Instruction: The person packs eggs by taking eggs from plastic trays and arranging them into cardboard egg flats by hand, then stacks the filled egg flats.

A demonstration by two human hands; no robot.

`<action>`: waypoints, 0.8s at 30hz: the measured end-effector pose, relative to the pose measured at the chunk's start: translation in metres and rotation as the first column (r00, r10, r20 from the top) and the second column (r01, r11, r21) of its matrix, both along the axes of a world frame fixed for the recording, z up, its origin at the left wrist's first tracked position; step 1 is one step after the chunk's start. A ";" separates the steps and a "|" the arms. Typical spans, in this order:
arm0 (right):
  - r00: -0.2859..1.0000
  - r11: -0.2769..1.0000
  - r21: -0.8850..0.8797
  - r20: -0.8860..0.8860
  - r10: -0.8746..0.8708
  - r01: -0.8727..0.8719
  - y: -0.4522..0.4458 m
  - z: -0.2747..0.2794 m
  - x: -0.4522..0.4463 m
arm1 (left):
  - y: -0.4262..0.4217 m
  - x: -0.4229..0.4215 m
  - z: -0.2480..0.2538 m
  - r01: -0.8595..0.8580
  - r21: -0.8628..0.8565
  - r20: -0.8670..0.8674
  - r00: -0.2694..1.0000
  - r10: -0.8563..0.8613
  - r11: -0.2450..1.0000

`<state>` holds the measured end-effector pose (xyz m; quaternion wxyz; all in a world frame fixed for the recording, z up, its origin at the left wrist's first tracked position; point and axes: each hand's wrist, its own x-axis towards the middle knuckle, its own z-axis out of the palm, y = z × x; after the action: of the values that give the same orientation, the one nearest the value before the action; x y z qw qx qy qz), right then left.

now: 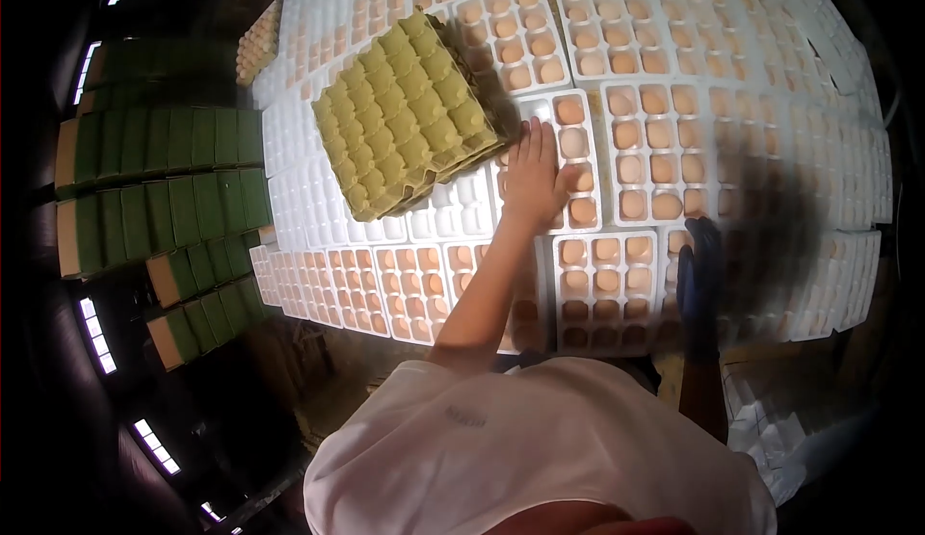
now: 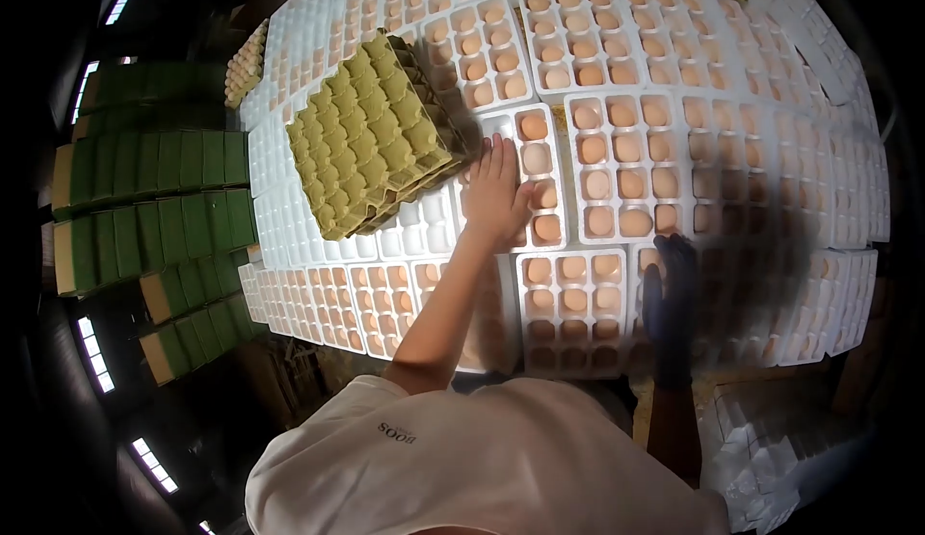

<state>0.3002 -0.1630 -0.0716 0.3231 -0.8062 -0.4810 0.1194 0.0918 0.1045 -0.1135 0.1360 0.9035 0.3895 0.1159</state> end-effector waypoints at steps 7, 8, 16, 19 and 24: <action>0.934 0.998 0.057 -0.357 0.005 0.016 -0.032 -0.039 -0.007 | -0.012 0.003 0.091 0.081 0.055 0.238 0.967 -0.092 0.995; 0.911 0.996 0.076 -0.413 0.000 0.034 -0.028 -0.036 -0.009 | -0.005 -0.019 0.113 0.028 0.120 0.274 0.960 -0.061 0.992; 0.664 0.969 0.248 -0.728 0.171 0.023 0.143 -0.001 -0.101 | 0.135 -0.277 0.095 -0.542 -0.674 0.291 0.430 0.855 0.502; 0.380 0.907 0.381 -0.878 0.293 0.180 0.250 -0.052 -0.109 | 0.138 -0.265 0.115 0.121 -0.835 0.545 0.312 0.778 0.537; 0.784 0.944 0.326 -0.599 0.160 0.056 0.284 0.042 -0.122 | 0.115 -0.236 0.231 0.683 -0.407 0.885 0.131 0.447 0.606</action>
<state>0.1781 0.1210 -0.0297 0.5876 -0.6439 -0.3840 0.3044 -0.1444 0.2193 0.1173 0.7401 0.4582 0.1140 0.4788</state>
